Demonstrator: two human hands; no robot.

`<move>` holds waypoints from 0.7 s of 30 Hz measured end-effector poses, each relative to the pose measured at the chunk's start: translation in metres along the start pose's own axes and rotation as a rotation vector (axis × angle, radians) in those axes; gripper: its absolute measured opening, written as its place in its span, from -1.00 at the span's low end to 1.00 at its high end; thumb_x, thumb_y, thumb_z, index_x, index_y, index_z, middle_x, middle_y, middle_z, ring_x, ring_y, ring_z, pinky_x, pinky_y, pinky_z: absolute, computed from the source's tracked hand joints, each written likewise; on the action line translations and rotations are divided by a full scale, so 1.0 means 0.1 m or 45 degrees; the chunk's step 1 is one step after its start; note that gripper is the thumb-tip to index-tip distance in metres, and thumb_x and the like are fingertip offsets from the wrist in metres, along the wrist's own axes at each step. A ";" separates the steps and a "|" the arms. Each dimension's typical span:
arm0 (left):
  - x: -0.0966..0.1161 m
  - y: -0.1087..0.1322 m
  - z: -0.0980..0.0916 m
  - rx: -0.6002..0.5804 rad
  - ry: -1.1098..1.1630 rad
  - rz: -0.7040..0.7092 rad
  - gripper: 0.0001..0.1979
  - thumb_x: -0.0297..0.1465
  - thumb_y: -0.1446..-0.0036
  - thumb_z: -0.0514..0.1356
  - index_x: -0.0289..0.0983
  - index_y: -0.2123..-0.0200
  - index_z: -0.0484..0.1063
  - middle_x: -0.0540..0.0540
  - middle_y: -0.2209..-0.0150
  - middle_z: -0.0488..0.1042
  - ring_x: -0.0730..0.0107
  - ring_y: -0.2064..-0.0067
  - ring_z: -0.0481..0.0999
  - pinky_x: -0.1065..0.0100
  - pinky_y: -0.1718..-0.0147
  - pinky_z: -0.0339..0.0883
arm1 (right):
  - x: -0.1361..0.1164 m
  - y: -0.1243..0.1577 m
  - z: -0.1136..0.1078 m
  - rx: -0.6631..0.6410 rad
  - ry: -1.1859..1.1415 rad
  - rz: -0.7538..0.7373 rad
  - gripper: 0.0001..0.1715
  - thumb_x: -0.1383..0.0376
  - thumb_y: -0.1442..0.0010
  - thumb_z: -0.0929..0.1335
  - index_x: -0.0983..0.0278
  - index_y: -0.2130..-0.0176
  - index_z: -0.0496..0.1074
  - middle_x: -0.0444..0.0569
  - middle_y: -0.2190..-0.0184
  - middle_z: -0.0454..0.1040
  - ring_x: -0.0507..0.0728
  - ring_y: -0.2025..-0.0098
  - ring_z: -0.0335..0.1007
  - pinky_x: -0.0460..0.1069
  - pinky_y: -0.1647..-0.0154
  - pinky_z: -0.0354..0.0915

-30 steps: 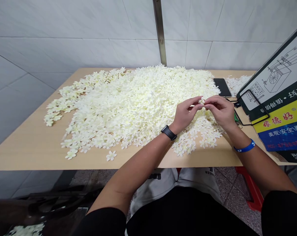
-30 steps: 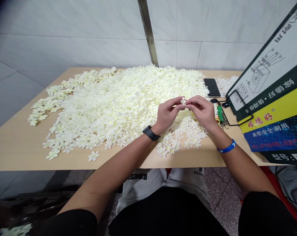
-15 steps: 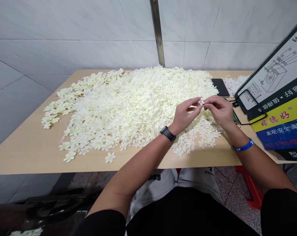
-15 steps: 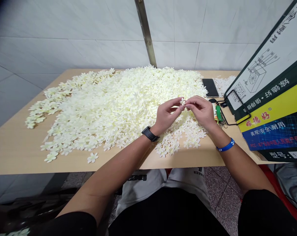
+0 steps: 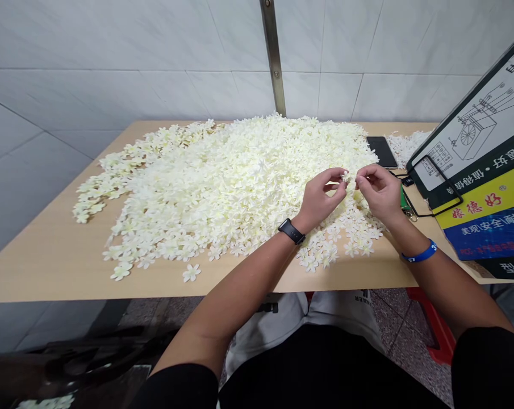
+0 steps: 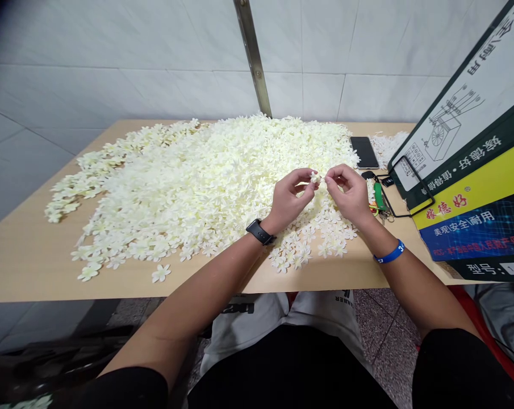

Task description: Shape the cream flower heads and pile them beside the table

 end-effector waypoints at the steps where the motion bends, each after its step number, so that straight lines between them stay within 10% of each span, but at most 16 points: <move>1: -0.02 0.00 0.00 0.000 0.004 -0.013 -0.80 -0.36 -0.29 0.22 -0.28 0.05 0.47 -0.14 0.08 0.59 0.47 0.14 0.62 0.42 0.13 0.62 | 0.00 0.00 0.00 0.011 -0.004 0.020 -0.81 0.15 -0.22 0.42 0.20 0.34 0.43 -0.11 0.38 0.43 0.05 0.37 0.37 0.01 0.30 0.37; 14: -0.08 -0.02 -0.04 0.025 -0.005 -0.090 -0.82 -0.37 -0.32 0.19 -0.26 0.05 0.46 -0.14 0.09 0.60 0.46 0.13 0.64 0.38 0.11 0.62 | 0.13 -0.05 -0.16 0.229 -0.001 0.081 -0.77 0.13 -0.22 0.45 0.20 0.33 0.41 -0.16 0.45 0.39 0.02 0.43 0.36 -0.03 0.38 0.38; 21: -0.10 -0.01 -0.03 0.037 -0.007 -0.065 -0.76 -0.29 -0.29 0.26 -0.26 0.03 0.51 -0.16 0.04 0.62 0.42 0.10 0.65 0.39 0.15 0.62 | 0.09 -0.03 -0.05 0.011 0.118 0.058 -0.90 0.23 -0.22 0.45 0.20 0.32 0.49 -0.11 0.33 0.50 0.06 0.26 0.44 -0.02 0.29 0.37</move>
Point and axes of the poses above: each hand's wrist, its own y-axis away from the middle knuckle, its own z-axis out of the palm, x = y × z, the point moved 7 cm from there along -y, towards the middle knuckle
